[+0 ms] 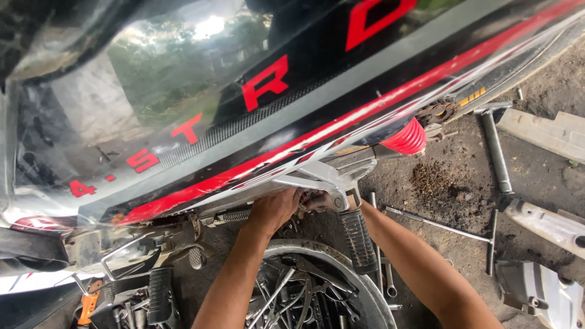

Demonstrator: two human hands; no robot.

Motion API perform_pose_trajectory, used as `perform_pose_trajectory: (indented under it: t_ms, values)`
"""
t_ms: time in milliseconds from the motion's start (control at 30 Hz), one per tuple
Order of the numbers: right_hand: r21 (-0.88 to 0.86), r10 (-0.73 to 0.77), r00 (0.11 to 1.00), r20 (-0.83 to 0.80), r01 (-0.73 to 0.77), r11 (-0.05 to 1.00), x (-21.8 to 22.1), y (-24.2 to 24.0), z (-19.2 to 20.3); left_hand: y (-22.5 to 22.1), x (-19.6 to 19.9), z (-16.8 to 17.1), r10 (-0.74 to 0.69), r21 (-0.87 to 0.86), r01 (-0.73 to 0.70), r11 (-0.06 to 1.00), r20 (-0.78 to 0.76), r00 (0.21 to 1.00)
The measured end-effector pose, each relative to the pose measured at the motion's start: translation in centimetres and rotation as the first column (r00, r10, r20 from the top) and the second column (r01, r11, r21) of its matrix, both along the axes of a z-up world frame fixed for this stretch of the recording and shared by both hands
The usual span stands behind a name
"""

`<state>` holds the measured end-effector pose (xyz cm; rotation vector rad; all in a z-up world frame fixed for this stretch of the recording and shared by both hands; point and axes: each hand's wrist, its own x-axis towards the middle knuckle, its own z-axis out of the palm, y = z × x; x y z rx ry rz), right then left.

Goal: The person works on the engine and chain area of a motorcycle, using a wrench to loosen fasteners, removing a plastic side cover and setting it on the ground, then using pliers to work on components near the chain and footpeg before returning to the fasteners.

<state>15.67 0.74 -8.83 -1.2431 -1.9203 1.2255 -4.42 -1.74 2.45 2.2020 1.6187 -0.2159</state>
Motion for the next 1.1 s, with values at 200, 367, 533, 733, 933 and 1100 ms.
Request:
perform_pose_trajectory:
  t_ms: [200, 367, 533, 733, 933, 1100]
  values:
    - [-0.047, 0.03, 0.997, 0.068, -0.027, 0.999, -1.1, -0.1, 2.0, 0.6, -1.1, -2.3, -0.125, 0.274, 0.102, 0.956, 0.07, 0.99]
    - [-0.249, -0.008, 0.987, -0.162, -0.033, 0.968, -1.8, 0.6, -4.0, 1.3, -1.9, -3.4, -0.149, 0.315, 0.128, 0.94, 0.043, 0.988]
    - [-0.335, 0.051, 0.998, 0.024, -0.04, 0.941, -2.0, 1.1, -5.6, 1.3, -1.6, -2.2, -0.11, 0.261, 0.092, 0.961, 0.057, 0.992]
    - [-0.286, -0.007, 0.994, -0.105, -0.024, 0.958, -2.3, 0.0, -4.8, 0.5, -1.7, -1.9, -0.129, 0.306, 0.1, 0.947, 0.077, 0.989]
    - [0.084, 0.01, 0.995, 0.104, -0.019, 0.996, -1.9, -1.1, 1.2, -0.9, -1.6, 0.9, -0.253, 0.543, 0.142, 0.828, 0.135, 0.958]
    - [0.09, 0.058, 0.996, 0.062, -0.063, 0.994, -2.0, -0.7, -1.9, -1.4, -2.0, -0.3, -0.211, 0.45, 0.153, 0.88, 0.08, 0.974]
